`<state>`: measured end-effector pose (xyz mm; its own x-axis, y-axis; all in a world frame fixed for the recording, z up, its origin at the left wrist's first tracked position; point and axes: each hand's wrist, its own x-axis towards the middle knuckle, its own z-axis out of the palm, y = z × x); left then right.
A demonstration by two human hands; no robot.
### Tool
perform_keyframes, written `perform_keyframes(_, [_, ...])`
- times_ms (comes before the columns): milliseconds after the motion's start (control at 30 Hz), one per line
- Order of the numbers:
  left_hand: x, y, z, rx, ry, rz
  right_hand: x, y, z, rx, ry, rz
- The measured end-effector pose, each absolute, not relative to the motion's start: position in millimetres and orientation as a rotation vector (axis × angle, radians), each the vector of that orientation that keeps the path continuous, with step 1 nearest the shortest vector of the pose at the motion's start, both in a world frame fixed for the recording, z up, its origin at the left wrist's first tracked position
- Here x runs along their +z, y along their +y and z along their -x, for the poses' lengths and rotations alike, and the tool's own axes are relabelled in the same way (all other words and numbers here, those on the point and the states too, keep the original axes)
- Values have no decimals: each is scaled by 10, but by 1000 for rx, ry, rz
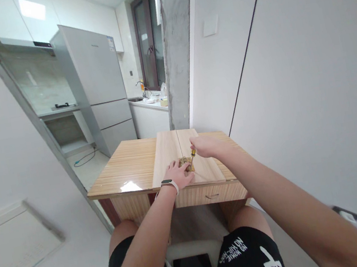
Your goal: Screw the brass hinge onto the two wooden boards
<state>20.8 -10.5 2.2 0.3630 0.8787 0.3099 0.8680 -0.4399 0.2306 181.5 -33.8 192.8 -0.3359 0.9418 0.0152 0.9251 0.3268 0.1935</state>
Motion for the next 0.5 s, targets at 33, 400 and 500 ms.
perform_keyframes(33, [22, -106, -208, 614, 1650, -2574, 1931, -336, -1809, 282, 2473, -1743])
perform_keyframes(400, [25, -102, -202, 637, 1644, -2586, 1828, -222, -1745, 402, 2473, -1832])
perform_keyframes(500, [18, -99, -200, 636, 1639, -2592, 1783, -202, -1756, 379, 2461, -1919])
